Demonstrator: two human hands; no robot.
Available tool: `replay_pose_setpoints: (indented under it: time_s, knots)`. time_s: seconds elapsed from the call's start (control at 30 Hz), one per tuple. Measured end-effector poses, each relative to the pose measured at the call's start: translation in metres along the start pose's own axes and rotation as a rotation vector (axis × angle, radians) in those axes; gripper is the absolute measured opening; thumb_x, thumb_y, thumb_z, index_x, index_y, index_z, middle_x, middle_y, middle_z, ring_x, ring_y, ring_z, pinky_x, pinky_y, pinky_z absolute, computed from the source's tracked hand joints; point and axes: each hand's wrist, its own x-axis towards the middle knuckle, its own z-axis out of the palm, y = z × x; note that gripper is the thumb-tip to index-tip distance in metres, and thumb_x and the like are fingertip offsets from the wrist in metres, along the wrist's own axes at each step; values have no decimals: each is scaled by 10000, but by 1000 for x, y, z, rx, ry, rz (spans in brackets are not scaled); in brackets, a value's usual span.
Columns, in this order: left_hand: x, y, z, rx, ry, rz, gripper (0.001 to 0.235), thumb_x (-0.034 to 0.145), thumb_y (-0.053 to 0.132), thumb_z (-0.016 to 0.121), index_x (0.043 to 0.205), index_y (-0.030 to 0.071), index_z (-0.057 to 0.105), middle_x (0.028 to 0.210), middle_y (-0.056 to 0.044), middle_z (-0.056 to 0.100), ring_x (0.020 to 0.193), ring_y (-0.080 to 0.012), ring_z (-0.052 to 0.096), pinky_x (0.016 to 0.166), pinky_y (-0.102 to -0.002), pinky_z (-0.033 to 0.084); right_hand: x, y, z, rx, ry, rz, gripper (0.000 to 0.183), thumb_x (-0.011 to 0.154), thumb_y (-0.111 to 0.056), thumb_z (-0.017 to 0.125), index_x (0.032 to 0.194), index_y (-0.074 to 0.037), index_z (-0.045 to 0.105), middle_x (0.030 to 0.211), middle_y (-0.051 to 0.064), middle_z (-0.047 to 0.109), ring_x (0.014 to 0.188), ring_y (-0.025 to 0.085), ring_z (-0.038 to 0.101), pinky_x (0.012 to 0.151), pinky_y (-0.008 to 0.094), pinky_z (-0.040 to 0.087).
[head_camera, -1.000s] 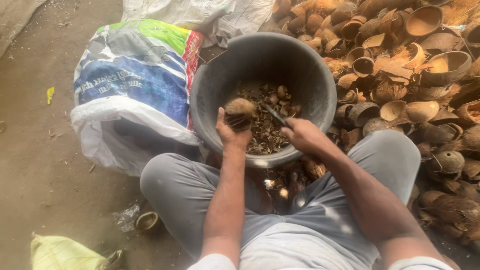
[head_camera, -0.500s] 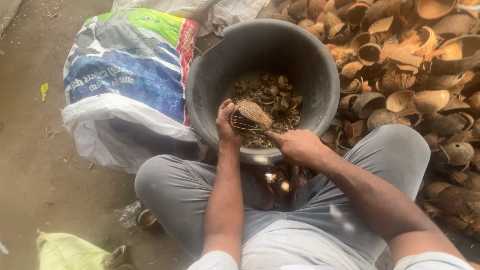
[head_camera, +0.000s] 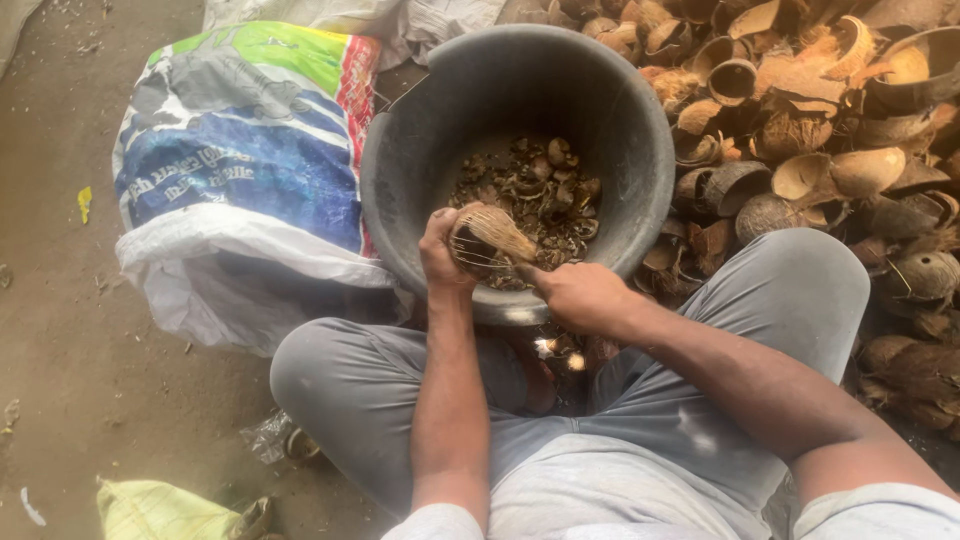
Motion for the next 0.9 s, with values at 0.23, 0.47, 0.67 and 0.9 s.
replay_pose_setpoints:
  time_s: [0.23,0.47,0.67,0.9]
  knots:
    - [12,-16,2,170,448,104,208,938,87,605,1077,-33,506,939,-166,664,743,-257,720,606,-343,656,17,-13,15,35,64,57,749,944,-54,374,1644,-113,115,744,154,694,660,327,701,578,482,569]
    - [14,-13,21,257,798,175,246,926,127,605,1094,-49,567,1005,-208,675,770,-278,734,637,-367,676,46,-21,24,45,69,70,764,915,-3,385,1642,-97,170,756,133,693,661,299,705,571,470,575]
    - [15,8,0,-24,470,73,359,966,241,440,1057,-52,627,952,-175,685,799,-248,739,698,-373,686,33,-24,-9,141,10,14,751,910,-30,410,1617,-235,260,797,140,701,663,274,683,597,451,563]
    - [21,-9,-37,-20,182,102,301,1043,170,437,1043,-77,609,970,-194,661,797,-263,714,701,-351,658,21,-28,-15,113,-32,23,640,960,-58,371,1575,-228,335,871,170,712,750,301,720,662,469,605]
